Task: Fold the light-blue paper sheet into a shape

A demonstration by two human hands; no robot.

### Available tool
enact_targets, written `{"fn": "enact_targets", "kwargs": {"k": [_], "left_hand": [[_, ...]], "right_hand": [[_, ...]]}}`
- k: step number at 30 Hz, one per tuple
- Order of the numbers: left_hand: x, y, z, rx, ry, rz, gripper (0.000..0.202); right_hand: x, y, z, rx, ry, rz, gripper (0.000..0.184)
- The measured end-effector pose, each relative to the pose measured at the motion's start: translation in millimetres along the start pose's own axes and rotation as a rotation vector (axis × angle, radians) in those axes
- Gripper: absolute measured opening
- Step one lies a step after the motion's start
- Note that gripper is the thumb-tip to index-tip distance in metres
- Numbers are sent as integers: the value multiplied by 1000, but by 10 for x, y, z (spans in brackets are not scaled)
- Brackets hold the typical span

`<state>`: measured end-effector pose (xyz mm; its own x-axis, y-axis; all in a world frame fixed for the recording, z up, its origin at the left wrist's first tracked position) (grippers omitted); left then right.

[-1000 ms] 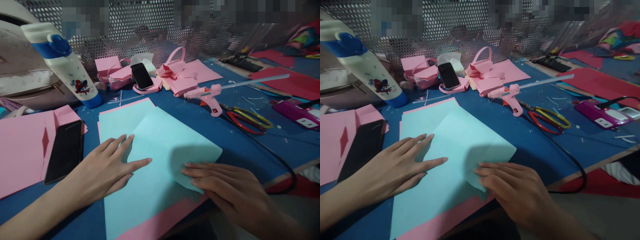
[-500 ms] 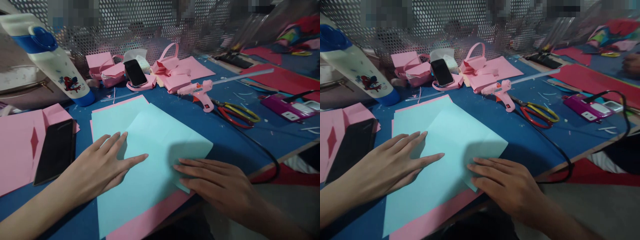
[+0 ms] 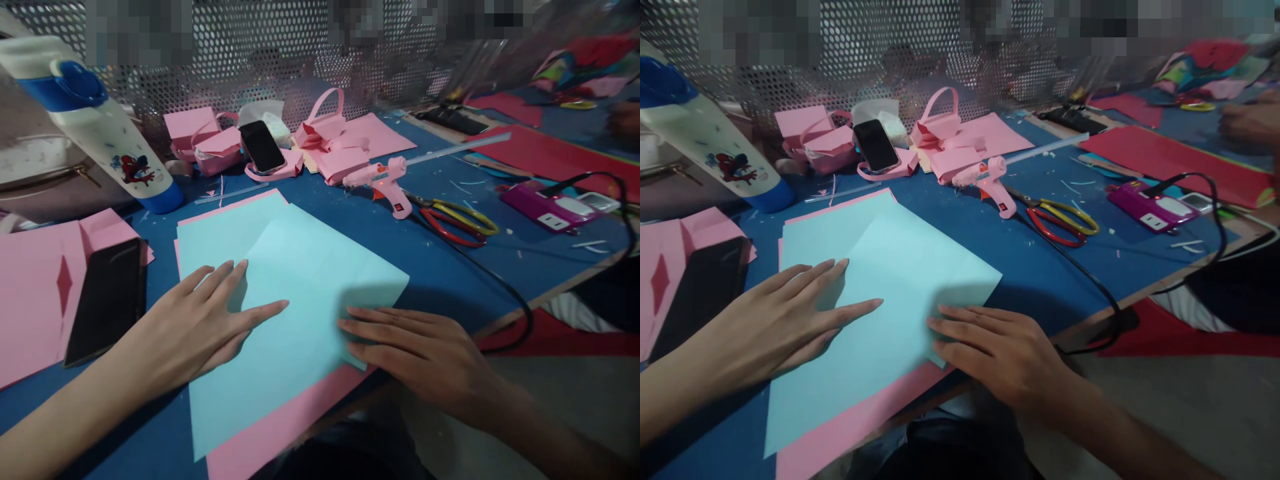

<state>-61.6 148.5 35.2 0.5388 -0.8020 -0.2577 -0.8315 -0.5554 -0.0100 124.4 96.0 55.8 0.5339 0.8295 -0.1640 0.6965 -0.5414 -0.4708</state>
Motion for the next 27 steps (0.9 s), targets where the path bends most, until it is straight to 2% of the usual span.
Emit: {"fn": "enact_targets", "kwargs": {"k": [10, 27], "left_hand": [[6, -3, -13, 8, 7, 10, 81], [-2, 10, 6, -13, -32, 1, 77]], "right_hand": [[-24, 44, 7, 26, 30, -5, 27], [-53, 60, 35, 31, 70, -25, 24]]}}
Point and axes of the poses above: each hand's wrist, its own y-axis away from the middle knuckle, its own z-axis out of the palm, x = y × z, the point moved 9 cm from there along -y, towards the middle knuckle
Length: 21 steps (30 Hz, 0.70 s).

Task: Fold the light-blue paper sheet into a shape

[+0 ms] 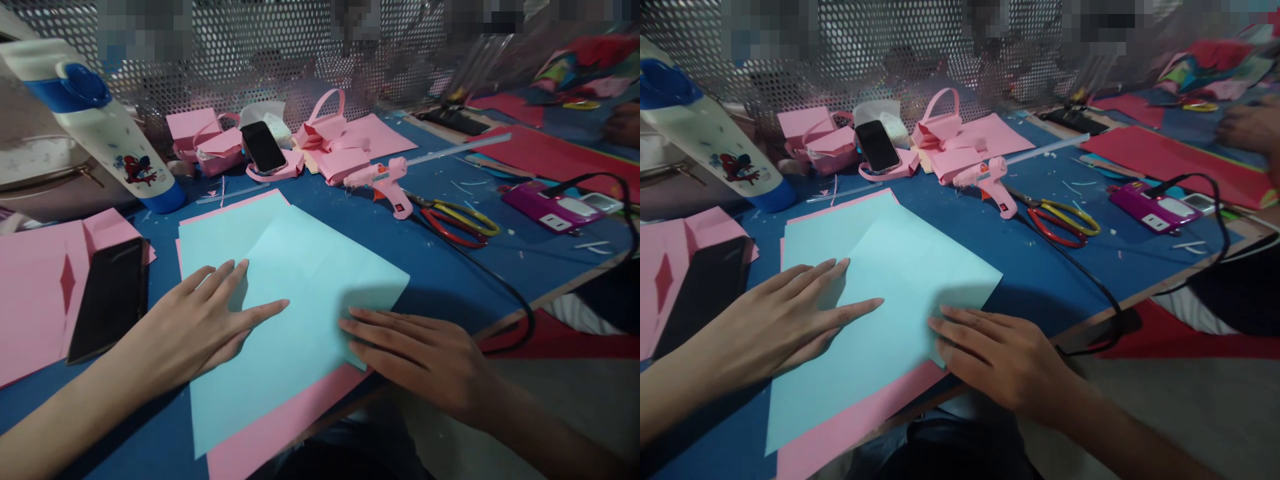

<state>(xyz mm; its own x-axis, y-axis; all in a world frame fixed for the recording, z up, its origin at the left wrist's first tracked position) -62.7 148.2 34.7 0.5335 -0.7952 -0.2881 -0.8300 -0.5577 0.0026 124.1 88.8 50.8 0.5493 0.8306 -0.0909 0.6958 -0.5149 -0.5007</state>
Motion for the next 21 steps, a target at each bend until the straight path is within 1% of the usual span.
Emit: {"fn": "enact_targets", "kwargs": {"k": [11, 21], "left_hand": [[17, -5, -11, -10, -57, 9, 80], [21, -7, -16, -11, -61, 15, 84]], "right_hand": [[11, 2, 4, -11, -30, 19, 23], [12, 28, 26, -27, -26, 34, 23]]}}
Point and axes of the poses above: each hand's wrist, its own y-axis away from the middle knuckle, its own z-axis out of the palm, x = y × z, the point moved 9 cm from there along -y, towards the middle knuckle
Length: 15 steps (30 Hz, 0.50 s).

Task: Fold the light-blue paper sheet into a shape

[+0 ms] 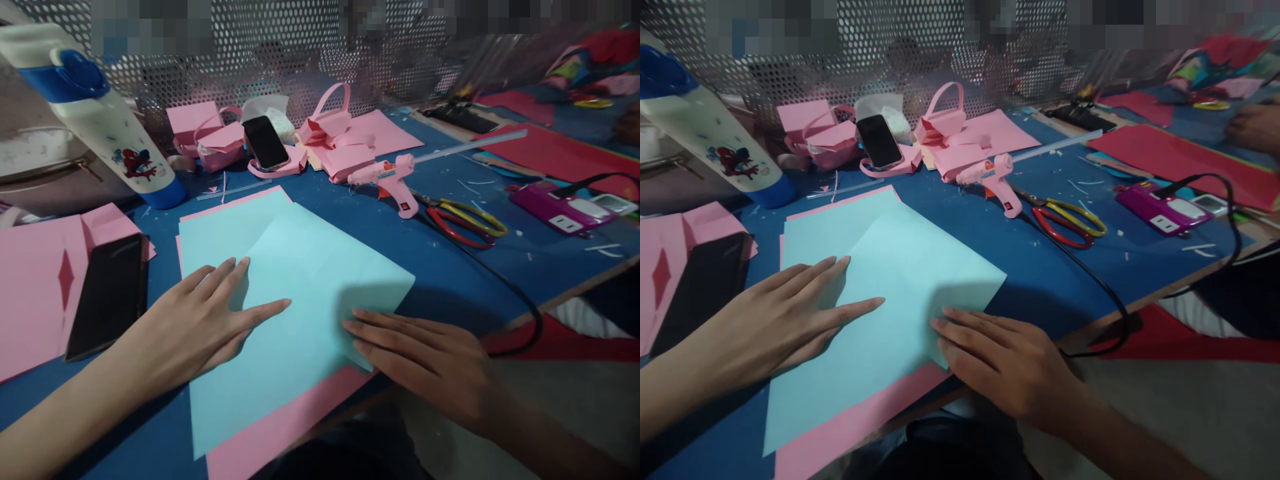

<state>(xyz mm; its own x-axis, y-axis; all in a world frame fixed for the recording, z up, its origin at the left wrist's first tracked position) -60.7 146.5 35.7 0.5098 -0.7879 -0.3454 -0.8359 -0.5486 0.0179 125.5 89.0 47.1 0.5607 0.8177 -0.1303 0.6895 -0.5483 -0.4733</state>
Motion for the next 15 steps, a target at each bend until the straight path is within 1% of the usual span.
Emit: {"fn": "enact_targets", "kwargs": {"k": [6, 11, 15], "left_hand": [[-6, -1, 12, -2, 15, -7, 83], [1, -6, 11, 3, 24, -4, 81], [-4, -5, 17, 3, 23, -10, 84]], "right_hand": [[-38, -80, -66, 19, 68, -70, 19], [-92, -170, -45, -56, 68, -164, 21], [-101, -173, -38, -74, 56, -177, 21]]}}
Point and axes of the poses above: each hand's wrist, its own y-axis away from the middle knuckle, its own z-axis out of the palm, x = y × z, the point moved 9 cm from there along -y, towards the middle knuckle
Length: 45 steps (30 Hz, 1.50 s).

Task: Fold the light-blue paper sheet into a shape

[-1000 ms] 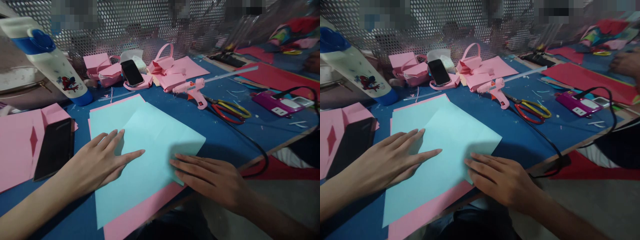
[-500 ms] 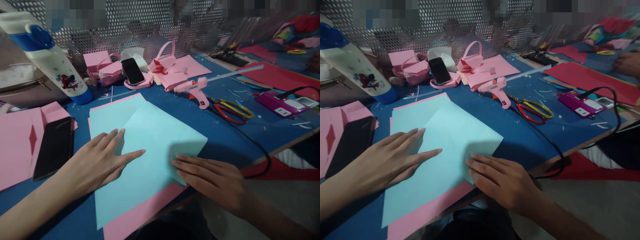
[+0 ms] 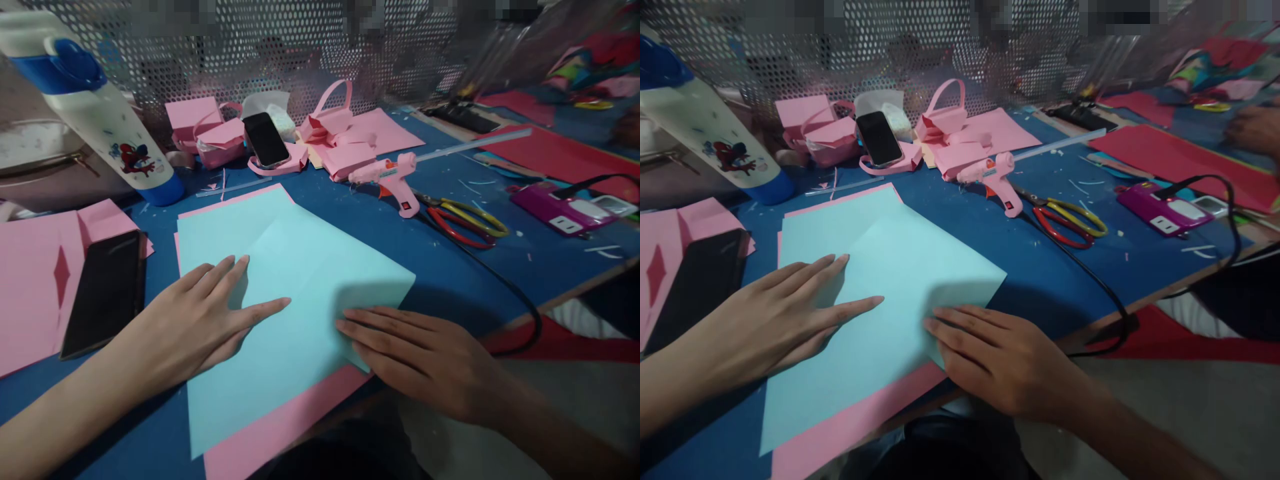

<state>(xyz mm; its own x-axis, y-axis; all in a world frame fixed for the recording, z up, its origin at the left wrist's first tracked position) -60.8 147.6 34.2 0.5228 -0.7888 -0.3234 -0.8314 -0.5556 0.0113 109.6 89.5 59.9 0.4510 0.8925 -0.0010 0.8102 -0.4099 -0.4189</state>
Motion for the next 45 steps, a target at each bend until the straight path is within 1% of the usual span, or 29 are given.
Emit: {"fn": "enact_targets", "kwargs": {"k": [4, 11, 17, 23, 28, 38, 45], "left_hand": [[-5, 4, 5, -9, -4, -3, 87], [-6, 3, 9, -10, 8, -8, 83], [6, 7, -13, 14, 11, 2, 84], [-5, 6, -10, -4, 33, -12, 84], [-6, 9, 5, -15, 20, -7, 86], [3, 16, -3, -14, 7, -2, 83], [0, 11, 1, -17, 14, -2, 82]], "right_hand": [[3, 14, -23, 23, 6, 13, 19], [8, 19, -18, 39, 13, 20, 15], [6, 39, -29, 46, 16, 21, 15], [16, 54, -13, 55, 15, 32, 14], [15, 94, -8, 92, 18, 47, 13], [18, 134, 23, 88, 31, 44, 12], [25, 142, 22, 73, 1, 51, 17]]}}
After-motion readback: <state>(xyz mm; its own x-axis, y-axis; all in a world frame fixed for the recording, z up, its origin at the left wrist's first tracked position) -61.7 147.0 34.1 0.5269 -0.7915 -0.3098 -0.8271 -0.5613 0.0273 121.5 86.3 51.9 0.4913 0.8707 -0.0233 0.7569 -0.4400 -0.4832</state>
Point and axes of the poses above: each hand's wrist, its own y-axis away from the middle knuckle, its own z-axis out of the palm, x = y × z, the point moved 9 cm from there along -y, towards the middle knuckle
